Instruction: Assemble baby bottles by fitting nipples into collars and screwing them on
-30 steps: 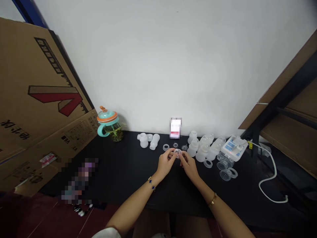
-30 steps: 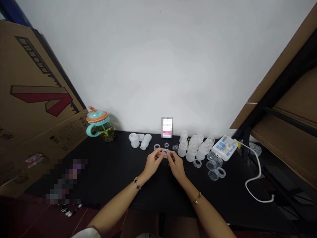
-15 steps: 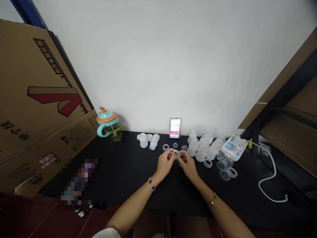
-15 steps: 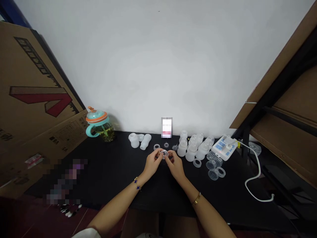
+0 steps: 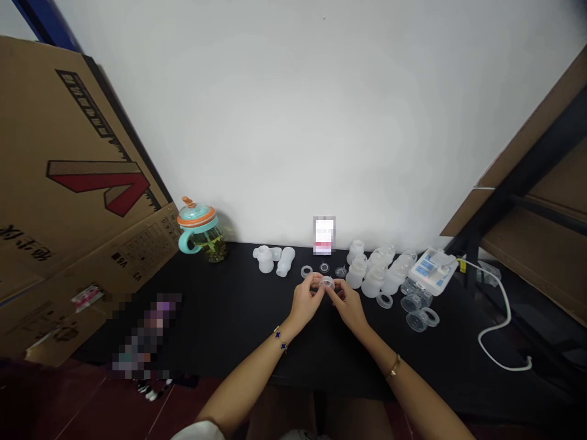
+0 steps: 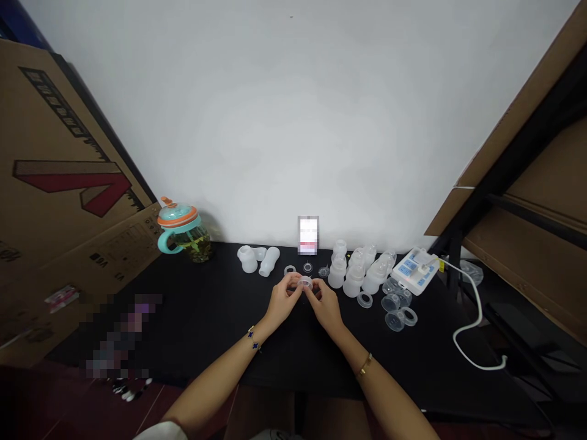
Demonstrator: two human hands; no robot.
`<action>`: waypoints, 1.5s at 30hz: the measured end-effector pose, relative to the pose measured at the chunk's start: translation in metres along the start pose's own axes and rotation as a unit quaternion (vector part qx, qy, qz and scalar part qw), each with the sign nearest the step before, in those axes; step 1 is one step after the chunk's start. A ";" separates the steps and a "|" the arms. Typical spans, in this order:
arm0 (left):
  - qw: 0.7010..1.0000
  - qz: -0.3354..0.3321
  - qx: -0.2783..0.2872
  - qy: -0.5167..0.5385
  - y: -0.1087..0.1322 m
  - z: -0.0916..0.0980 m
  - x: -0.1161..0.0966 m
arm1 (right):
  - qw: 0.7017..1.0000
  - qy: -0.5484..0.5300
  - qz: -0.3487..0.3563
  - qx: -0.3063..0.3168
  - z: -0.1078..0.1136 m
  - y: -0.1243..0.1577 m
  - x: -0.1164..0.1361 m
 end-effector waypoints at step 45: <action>0.999 -0.007 -0.007 -0.045 0.000 0.000 0.002 | 0.996 0.088 0.030 0.010 0.000 0.001 0.007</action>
Point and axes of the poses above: each hand's wrist, its own y-axis away from the middle knuckle, its own z-axis out of the back of the hand, x = y × z, the point moved 7 cm from there along -y, towards the middle knuckle, and after that the axes turned 12 degrees about z, right-handed, at the moved point
